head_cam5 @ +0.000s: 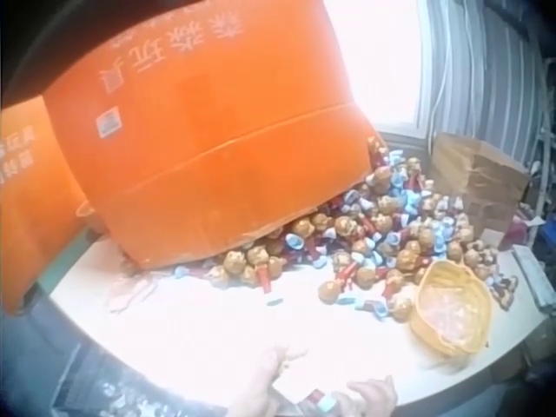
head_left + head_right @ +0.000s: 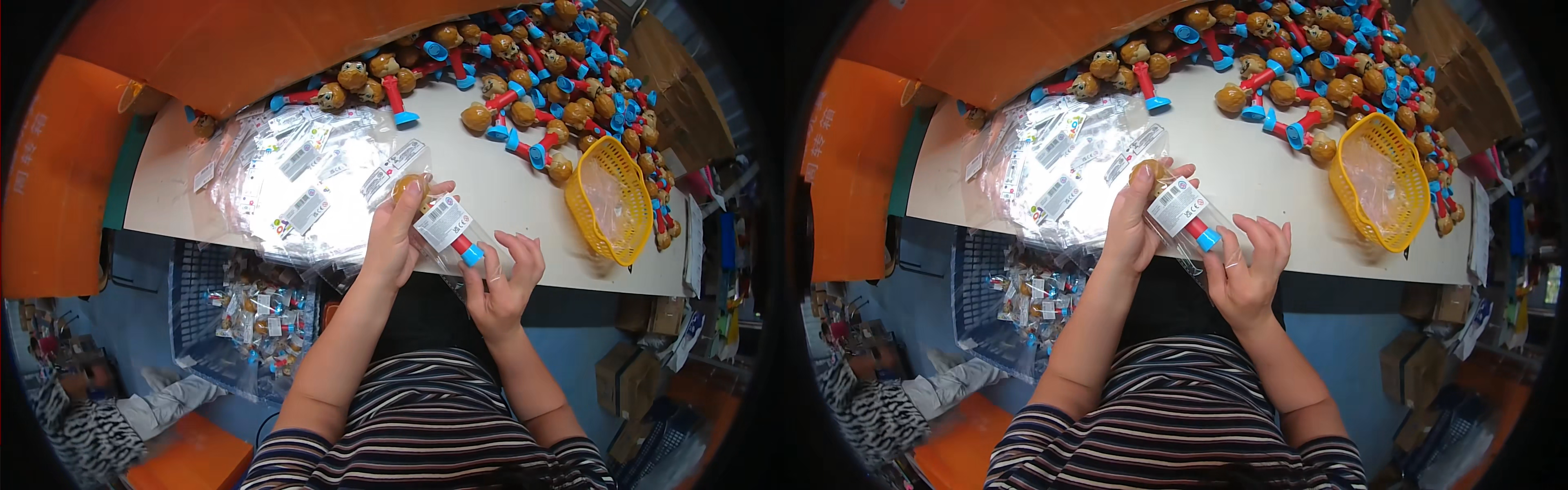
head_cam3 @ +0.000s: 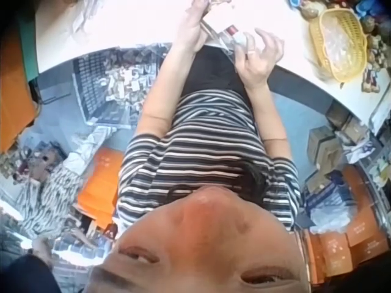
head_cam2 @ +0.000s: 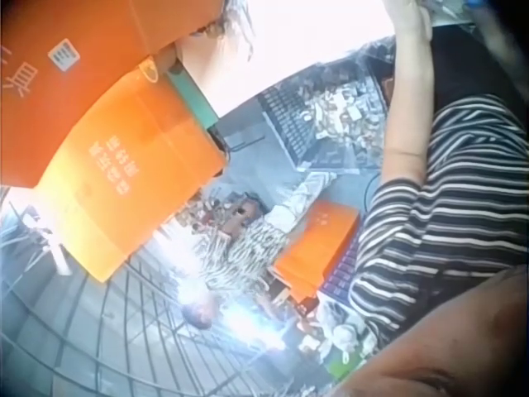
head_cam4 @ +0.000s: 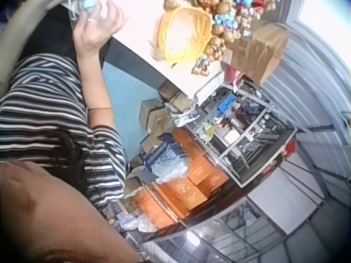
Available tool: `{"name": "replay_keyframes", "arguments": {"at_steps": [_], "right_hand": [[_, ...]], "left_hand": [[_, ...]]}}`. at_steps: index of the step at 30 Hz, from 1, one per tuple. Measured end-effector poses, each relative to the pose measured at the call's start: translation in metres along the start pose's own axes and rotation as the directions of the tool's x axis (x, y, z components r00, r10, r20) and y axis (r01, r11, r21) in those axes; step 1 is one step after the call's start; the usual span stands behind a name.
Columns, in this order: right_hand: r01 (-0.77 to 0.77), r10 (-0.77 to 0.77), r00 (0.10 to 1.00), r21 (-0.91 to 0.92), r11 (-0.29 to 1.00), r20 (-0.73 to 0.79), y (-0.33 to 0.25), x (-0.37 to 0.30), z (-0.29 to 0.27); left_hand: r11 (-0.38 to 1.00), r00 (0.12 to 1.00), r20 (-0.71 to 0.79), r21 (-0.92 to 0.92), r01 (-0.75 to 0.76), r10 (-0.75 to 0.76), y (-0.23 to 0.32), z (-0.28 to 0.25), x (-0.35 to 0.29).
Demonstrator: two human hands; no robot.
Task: Packing small toys into plastic bags and sealing them.
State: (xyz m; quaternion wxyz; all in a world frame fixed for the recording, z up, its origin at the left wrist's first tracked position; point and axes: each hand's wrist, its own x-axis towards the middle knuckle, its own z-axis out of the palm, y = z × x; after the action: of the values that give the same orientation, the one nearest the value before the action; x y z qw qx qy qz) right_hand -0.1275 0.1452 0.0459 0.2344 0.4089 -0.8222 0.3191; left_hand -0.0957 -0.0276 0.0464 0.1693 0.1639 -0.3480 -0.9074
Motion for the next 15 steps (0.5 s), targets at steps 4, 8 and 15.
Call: {"name": "replay_keyframes", "arguments": {"at_steps": [4,8,15], "right_hand": [[-0.004,0.004,1.0,0.002,1.0,0.003,0.0,-0.001,0.002],[-0.007,0.007,1.0,0.001,1.0,0.001,0.002,-0.003,0.01],[-0.004,0.004,1.0,-0.048,0.999,0.0,0.006,-0.005,0.013]], "left_hand": [[0.999,0.999,0.004,0.029,0.036,-0.036,-0.003,-0.001,0.0],[0.985,0.989,0.089,-0.111,0.131,-0.122,-0.021,0.001,-0.005],[0.963,0.957,0.11,-0.005,0.271,-0.269,-0.034,-0.003,-0.011]]}}
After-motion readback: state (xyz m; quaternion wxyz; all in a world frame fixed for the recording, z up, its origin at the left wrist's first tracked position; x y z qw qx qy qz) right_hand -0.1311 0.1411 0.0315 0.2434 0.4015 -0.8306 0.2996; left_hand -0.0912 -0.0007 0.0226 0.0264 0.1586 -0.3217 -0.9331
